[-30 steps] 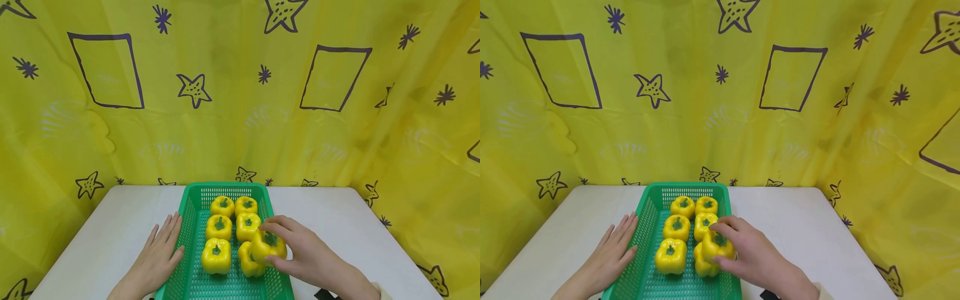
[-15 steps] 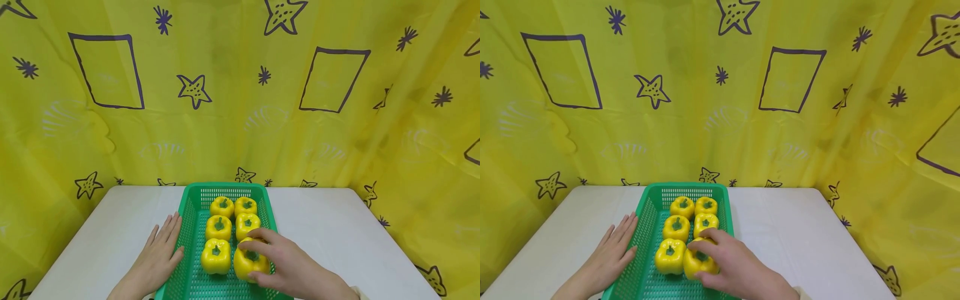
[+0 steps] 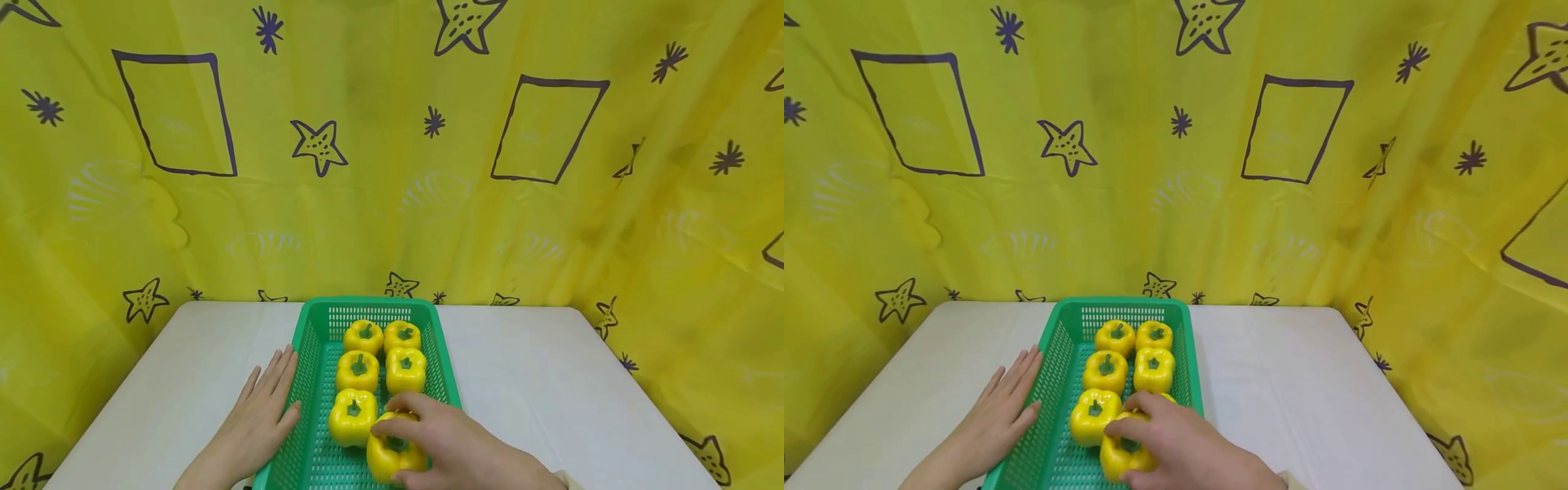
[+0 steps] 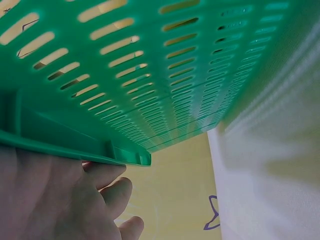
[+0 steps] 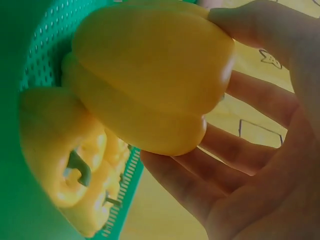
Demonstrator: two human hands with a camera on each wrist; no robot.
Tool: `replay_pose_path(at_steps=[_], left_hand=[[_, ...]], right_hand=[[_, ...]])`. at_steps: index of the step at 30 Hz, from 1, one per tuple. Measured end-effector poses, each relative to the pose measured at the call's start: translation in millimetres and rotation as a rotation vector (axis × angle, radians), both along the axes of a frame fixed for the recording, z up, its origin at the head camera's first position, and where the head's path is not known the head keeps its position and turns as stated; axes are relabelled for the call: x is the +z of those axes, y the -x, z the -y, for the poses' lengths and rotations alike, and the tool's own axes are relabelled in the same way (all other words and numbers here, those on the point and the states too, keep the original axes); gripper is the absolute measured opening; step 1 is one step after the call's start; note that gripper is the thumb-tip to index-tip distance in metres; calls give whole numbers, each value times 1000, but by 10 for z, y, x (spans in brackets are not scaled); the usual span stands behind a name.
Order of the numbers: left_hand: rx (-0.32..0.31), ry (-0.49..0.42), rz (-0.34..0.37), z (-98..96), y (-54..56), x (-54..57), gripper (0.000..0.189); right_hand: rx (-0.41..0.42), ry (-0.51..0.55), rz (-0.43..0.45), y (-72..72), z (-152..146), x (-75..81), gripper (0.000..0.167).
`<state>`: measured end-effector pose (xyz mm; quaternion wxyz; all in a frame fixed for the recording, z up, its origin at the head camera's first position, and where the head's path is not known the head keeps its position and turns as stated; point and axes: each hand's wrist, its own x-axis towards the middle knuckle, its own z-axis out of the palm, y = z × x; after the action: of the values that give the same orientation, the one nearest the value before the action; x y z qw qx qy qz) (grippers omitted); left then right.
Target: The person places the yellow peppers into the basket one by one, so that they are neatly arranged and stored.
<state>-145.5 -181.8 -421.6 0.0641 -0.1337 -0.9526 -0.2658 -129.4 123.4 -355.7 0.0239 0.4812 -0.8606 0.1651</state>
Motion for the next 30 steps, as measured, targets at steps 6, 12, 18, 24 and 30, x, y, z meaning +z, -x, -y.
replay_pose_path(at_steps=[6, 12, 18, 24, 30], left_hand=[[0, 8, -2, 5, 2, 0, 69], [-10, -3, -5, 7, -5, -16, 69], [-11, 0, -24, 6, -8, -28, 68], [-12, -3, -32, 7, -17, -27, 68], [-6, 2, -24, 2, -11, -12, 68]], right_hand=[[67, -53, 45, 7, 29, -42, 41], [96, -52, 85, -6, 50, -76, 37], [143, -52, 2, -4, 72, -112, 35], [184, -61, -115, 15, 102, -149, 34], [201, -95, -113, 28, 133, -145, 28]])
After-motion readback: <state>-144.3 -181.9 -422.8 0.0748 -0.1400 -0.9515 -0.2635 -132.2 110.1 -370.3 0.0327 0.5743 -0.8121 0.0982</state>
